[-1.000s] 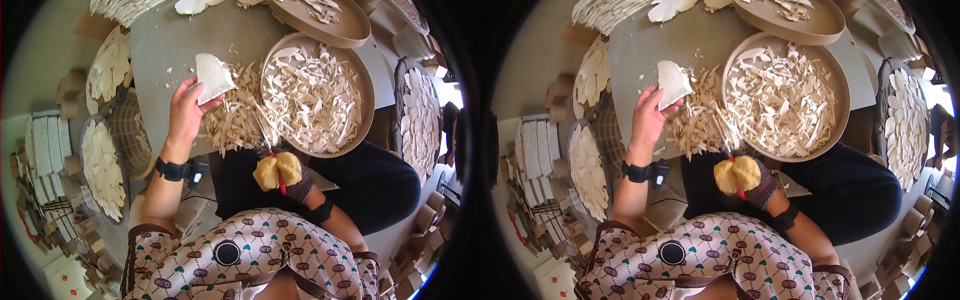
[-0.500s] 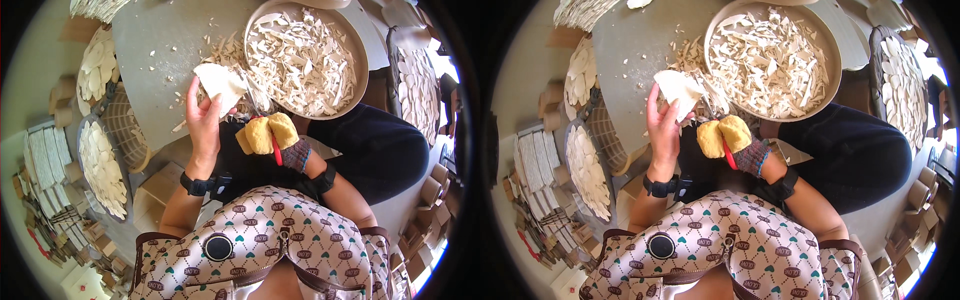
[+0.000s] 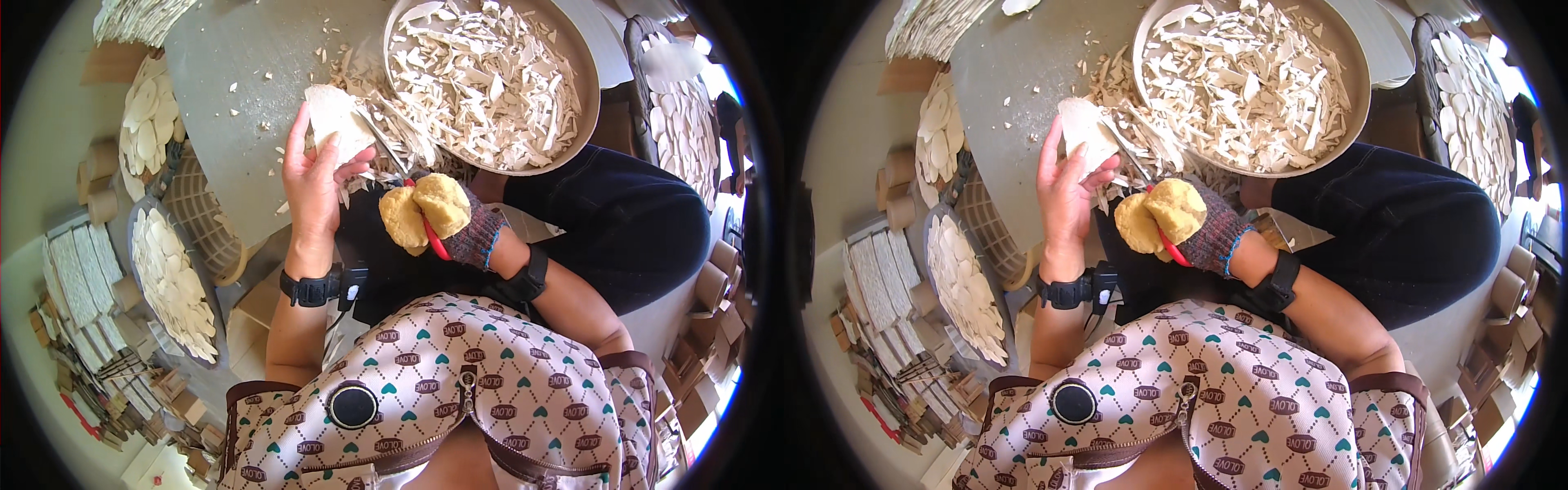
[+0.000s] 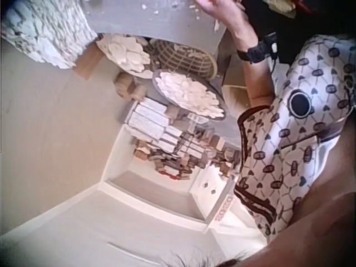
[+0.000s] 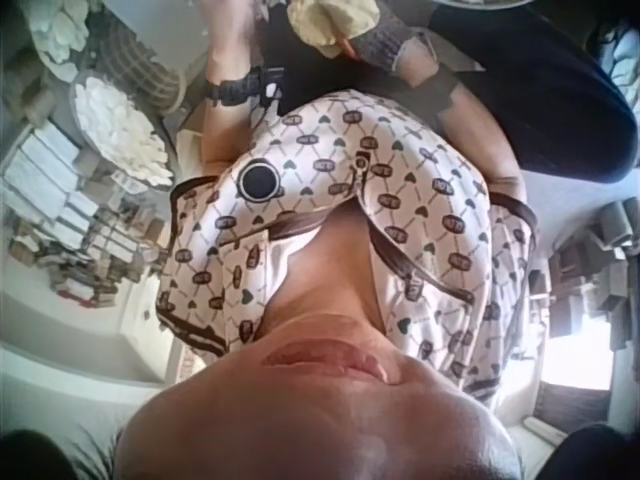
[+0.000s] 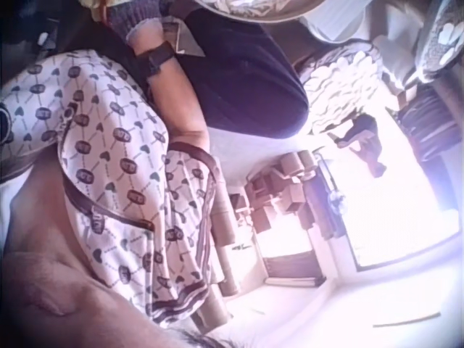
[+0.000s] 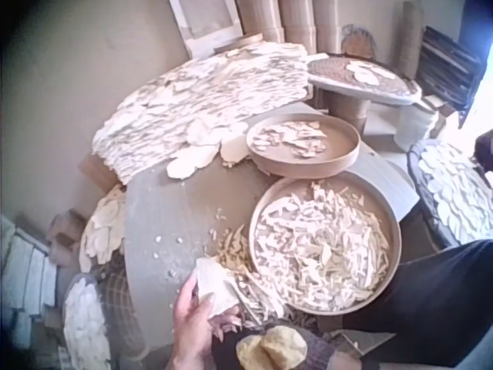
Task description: The person uses shears to cut thin slices from large white root-like pieces, allowing the slices to fall into a round tray. They pick up additional pieces from a stack and repeat the slicing action.
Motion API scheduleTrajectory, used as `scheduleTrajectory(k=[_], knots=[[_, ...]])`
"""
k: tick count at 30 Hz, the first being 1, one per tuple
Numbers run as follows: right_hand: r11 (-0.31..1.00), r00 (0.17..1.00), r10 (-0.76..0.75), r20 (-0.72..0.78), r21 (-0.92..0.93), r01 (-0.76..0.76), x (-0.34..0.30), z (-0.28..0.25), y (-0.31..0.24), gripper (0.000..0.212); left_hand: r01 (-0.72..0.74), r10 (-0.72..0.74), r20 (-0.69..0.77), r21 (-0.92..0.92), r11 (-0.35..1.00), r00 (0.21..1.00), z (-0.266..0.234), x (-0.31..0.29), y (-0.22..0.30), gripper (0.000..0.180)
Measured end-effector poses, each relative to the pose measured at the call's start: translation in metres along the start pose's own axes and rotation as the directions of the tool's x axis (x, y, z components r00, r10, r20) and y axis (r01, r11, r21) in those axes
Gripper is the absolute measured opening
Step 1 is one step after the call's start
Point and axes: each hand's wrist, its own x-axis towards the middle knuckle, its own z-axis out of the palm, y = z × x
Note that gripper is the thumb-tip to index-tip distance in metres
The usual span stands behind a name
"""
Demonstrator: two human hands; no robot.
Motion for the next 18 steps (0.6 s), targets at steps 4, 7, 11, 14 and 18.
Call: scheduleTrajectory(k=[4, 7, 11, 14, 18], knots=[[0.839, 0.973, -0.218, 0.08, -0.494, 0.229, 0.019, -0.001, -0.018, 0.029, 0.068, -0.068, 0.017, 0.009, 0.998, 0.998, -0.002, -0.003, 0.006, 0.055], [0.831, 0.969, -0.242, 0.059, -0.502, 0.238, 0.021, 0.004, -0.019, 0.03, 0.083, -0.083, 0.01, -0.008, 0.997, 0.997, -0.008, -0.001, 0.004, 0.056], [0.951, 0.996, -0.085, 0.002, -0.3, 0.082, 0.019, 0.009, -0.005, 0.035, 0.136, -0.136, -0.006, -0.018, 0.991, 0.991, -0.013, -0.001, 0.004, 0.056], [0.891, 0.989, -0.145, 0.037, -0.429, 0.146, 0.021, 0.007, -0.001, 0.035, 0.133, -0.133, -0.001, -0.013, 0.991, 0.991, -0.016, -0.003, 0.003, 0.056], [0.896, 0.984, -0.175, 0.022, -0.41, 0.169, 0.025, 0.007, 0.009, 0.031, 0.166, -0.167, 0.024, 0.043, 0.985, 0.986, -0.02, -0.005, 0.008, 0.056]])
